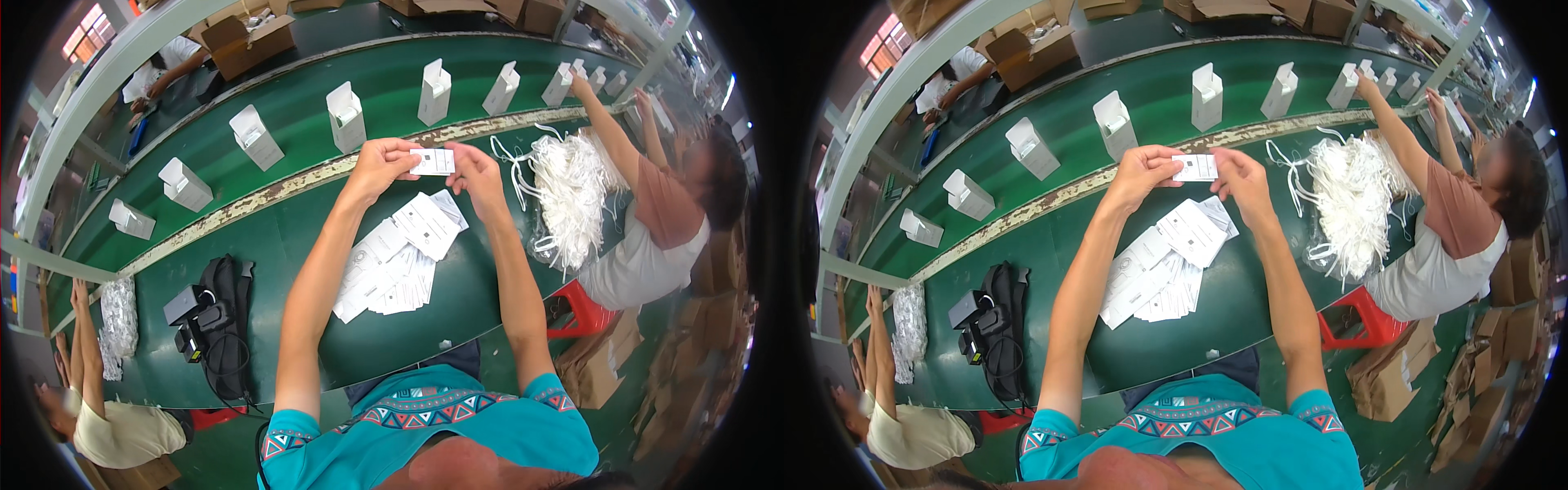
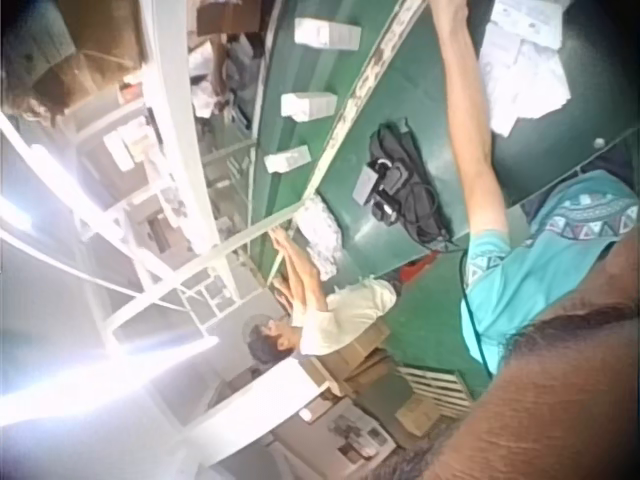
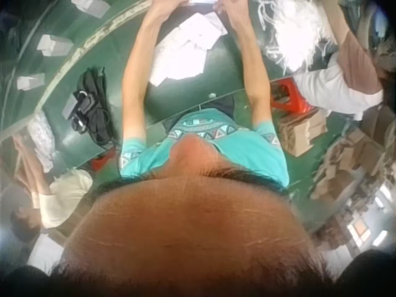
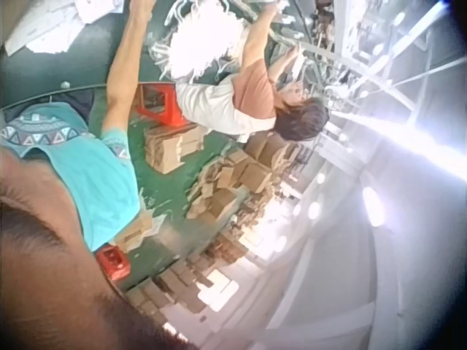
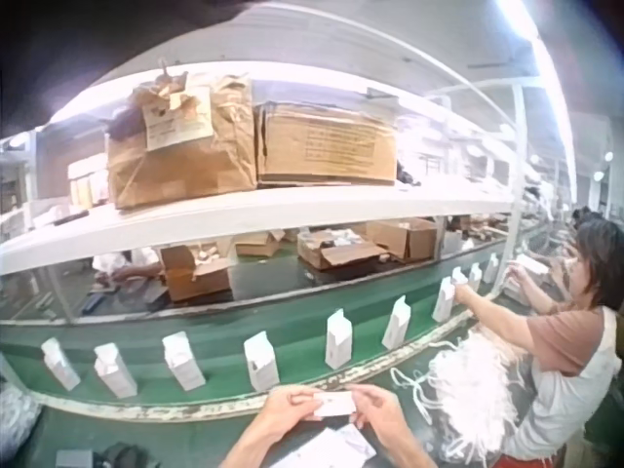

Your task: The person folds paper leaflets and places them one at a time into small packaging boxes on an assembly line conveyor belt by hand.

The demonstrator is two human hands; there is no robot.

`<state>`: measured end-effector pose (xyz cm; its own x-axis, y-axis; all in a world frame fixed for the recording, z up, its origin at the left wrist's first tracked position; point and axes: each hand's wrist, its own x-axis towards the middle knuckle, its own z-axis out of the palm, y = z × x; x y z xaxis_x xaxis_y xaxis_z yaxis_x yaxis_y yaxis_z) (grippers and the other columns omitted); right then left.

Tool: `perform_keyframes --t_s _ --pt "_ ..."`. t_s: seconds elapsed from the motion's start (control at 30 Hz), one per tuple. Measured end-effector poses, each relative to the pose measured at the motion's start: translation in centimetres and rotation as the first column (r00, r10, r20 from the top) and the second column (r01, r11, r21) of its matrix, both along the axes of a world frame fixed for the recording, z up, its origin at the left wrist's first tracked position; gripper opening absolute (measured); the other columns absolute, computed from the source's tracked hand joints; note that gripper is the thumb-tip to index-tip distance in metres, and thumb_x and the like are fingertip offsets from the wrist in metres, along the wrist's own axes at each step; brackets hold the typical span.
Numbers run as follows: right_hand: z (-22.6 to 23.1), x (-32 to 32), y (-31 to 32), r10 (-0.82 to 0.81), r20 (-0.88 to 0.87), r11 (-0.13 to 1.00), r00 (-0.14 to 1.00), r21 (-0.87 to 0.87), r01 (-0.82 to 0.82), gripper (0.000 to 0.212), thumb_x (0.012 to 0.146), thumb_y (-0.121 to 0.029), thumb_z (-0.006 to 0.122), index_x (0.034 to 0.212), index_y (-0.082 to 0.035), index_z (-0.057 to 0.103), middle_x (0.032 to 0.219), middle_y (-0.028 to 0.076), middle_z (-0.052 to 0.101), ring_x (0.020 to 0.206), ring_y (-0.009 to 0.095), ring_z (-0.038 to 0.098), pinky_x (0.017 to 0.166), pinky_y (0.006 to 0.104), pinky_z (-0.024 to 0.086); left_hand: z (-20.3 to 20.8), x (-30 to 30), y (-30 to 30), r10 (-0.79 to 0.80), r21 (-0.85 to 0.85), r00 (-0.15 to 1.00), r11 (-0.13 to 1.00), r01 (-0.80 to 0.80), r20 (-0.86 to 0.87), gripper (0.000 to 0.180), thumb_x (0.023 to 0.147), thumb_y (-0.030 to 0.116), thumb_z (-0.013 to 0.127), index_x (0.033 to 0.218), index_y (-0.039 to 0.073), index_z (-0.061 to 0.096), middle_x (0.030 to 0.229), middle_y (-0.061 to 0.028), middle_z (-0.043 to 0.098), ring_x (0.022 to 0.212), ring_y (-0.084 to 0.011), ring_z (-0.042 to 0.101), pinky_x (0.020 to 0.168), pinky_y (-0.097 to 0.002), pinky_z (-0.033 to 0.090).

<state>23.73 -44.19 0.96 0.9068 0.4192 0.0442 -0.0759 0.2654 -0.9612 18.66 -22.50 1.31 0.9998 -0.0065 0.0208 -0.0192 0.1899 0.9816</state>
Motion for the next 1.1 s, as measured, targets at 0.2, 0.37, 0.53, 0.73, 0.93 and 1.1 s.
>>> perform_keyframes --t_s 0.2,0.37,0.53,0.73,0.93,1.1 --pt "1.9 2.3 4.3 -0.071 0.429 0.994 0.901 -0.044 0.099 0.016 0.094 -0.004 0.07 0.106 0.006 0.072 0.083 0.005 0.071 0.067 0.007 0.063 0.056 0.0217 0.047 0.9 0.1 1.7 0.289 0.26 0.945 0.911 -0.32 0.152 0.042 0.094 0.018 0.073 0.125 -0.009 0.062 0.085 -0.0138 0.075 0.074 -0.0154 0.073 0.065 -0.0269 0.059" --pt "7.0 4.2 13.2 0.055 0.955 0.971 0.29 -0.119 0.207 0.015 0.085 0.001 0.07 0.099 -0.001 0.076 0.089 0.011 0.074 0.078 0.025 0.069 0.071 0.0347 0.055 -1.7 0.0 4.6 0.526 0.711 0.701 0.232 -0.663 0.482 0.052 0.09 0.015 0.065 0.138 -0.003 0.052 0.073 -0.0233 0.069 0.07 -0.0446 0.069 0.064 -0.0527 0.055" --pt "7.0 6.2 17.7 0.325 0.946 0.912 -0.012 -0.31 0.269 0.019 0.075 0.003 0.072 0.094 -0.001 0.075 0.093 0.012 0.073 0.091 0.033 0.067 0.079 0.0423 0.055 -1.5 0.1 4.9 0.542 0.792 0.681 0.046 -0.609 0.492 0.038 0.09 0.017 0.067 0.124 0.001 0.059 0.076 -0.0218 0.07 0.072 -0.0424 0.07 0.065 -0.0533 0.055" --pt "5.1 5.7 20.3 0.492 0.846 0.819 -0.207 -0.369 0.44 0.013 0.073 -0.003 0.068 0.084 -0.006 0.074 0.083 0.008 0.067 0.091 0.027 0.06 0.076 0.0395 0.049 -1.5 -0.5 6.7 0.554 0.704 0.584 -0.004 -0.71 0.593 0.011 0.087 0.015 0.068 0.092 0.007 0.074 0.077 -0.0182 0.071 0.07 -0.0406 0.069 0.062 -0.0511 0.054" --pt "3.9 4.7 20.8 0.535 0.828 0.769 -0.17 -0.394 0.503 0.019 0.072 -0.004 0.069 0.09 -0.007 0.073 0.083 0.004 0.065 0.093 0.025 0.059 0.079 0.0389 0.044 -0.7 -0.7 7.0 0.576 0.756 0.608 -0.026 -0.654 0.547 0.011 0.086 0.015 0.068 0.088 0.008 0.077 0.076 -0.0186 0.071 0.07 -0.0405 0.07 0.063 -0.0513 0.054" --pt "4.0 2.9 19.8 0.387 0.919 0.842 -0.075 -0.32 0.434 0.017 0.076 -0.003 0.071 0.093 -0.007 0.074 0.09 0.004 0.07 0.094 0.025 0.06 0.079 0.0387 0.044 -0.5 -1.1 7.7 0.609 0.726 0.565 -0.026 -0.688 0.557 0.012 0.086 0.015 0.067 0.088 0.008 0.077 0.077 -0.02 0.071 0.072 -0.0411 0.07 0.065 -0.0512 0.055"
